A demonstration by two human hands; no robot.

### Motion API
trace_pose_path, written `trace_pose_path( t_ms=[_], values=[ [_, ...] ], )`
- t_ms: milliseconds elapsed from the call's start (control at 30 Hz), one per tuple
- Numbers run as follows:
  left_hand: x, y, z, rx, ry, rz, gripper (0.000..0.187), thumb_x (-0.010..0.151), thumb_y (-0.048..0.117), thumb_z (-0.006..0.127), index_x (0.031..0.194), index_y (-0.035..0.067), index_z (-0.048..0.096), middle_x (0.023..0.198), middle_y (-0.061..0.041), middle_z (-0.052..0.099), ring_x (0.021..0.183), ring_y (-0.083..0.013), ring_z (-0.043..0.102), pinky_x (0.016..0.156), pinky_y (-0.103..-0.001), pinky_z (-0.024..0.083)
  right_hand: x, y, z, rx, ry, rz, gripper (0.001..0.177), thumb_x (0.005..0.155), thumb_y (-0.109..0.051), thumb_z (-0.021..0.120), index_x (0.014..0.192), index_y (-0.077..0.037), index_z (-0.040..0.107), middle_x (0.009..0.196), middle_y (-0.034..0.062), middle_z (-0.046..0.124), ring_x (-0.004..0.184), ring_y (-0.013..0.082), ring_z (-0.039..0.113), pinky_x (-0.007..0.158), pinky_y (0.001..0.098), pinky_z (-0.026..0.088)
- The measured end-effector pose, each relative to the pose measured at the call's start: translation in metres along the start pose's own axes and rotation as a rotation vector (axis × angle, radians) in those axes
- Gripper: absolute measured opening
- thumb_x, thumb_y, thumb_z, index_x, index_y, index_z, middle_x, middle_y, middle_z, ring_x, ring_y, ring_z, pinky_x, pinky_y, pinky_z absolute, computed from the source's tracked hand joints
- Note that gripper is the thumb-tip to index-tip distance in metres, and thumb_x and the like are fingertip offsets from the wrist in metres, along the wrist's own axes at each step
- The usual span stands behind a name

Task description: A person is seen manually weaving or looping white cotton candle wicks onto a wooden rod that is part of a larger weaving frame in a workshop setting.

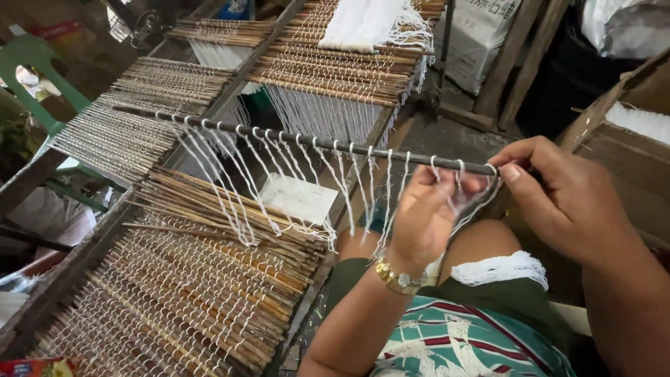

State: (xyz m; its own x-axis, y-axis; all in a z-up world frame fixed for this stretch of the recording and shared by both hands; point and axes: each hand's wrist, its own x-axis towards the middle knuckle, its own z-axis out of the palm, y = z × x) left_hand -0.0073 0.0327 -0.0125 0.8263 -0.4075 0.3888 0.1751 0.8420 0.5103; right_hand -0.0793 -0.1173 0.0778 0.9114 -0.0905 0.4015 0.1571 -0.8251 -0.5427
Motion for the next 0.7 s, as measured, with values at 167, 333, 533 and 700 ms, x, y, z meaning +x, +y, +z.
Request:
trace_pose_path(
  t_ms=[167, 333, 533, 700],
  values=[
    [-0.003, -0.009, 0.004, -0.664, -0.049, -0.173, 0.035, 0.117, 0.031, 0.046, 0.092, 0.010, 0.058, 0.094, -0.006, 0.062, 0.092, -0.0248, 0.063, 0.093, -0.050, 0.058, 0.003, 0.010, 0.004, -0.005, -0.050, -0.077, 0.028, 0.102, -0.016, 0.052, 0.125, -0.014, 0.068, 0.104, 0.0008, 0.072, 0.087, 0.0178, 0.066, 0.079, 0.0340, 0.045],
    [0.000, 0.009, 0.026, -0.552, 0.190, -0.048, 0.021, 0.099, 0.028, 0.055, 0.082, 0.016, 0.055, 0.072, 0.006, 0.043, 0.060, -0.0065, 0.032, 0.050, -0.018, 0.024, 0.005, 0.027, 0.014, -0.088, -0.017, -0.222, 0.040, 0.101, -0.006, 0.058, 0.133, -0.028, 0.069, 0.098, 0.0038, 0.061, 0.087, 0.0211, 0.061, 0.075, 0.0351, 0.044],
    [-0.015, -0.034, -0.068, -0.253, 0.194, -0.131, 0.048, 0.104, 0.050, 0.054, 0.068, 0.019, 0.045, 0.064, 0.005, 0.039, 0.058, -0.0112, 0.036, 0.065, -0.029, 0.037, 0.040, 0.013, 0.002, -0.268, -0.026, -0.270, 0.047, 0.103, -0.009, 0.058, 0.143, -0.034, 0.066, 0.087, 0.0019, 0.056, 0.080, 0.0203, 0.056, 0.063, 0.0374, 0.039],
    [-0.070, -0.070, -0.169, -0.358, 0.439, -0.239, 0.045, 0.105, 0.051, 0.051, 0.076, 0.017, 0.050, 0.068, 0.002, 0.044, 0.059, -0.0132, 0.040, 0.061, -0.029, 0.037, 0.109, -0.029, -0.007, -0.366, -0.015, -0.229, 0.040, 0.107, -0.013, 0.055, 0.146, -0.017, 0.065, 0.097, 0.0130, 0.064, 0.081, 0.0297, 0.062, 0.064, 0.0443, 0.047]
  ],
)
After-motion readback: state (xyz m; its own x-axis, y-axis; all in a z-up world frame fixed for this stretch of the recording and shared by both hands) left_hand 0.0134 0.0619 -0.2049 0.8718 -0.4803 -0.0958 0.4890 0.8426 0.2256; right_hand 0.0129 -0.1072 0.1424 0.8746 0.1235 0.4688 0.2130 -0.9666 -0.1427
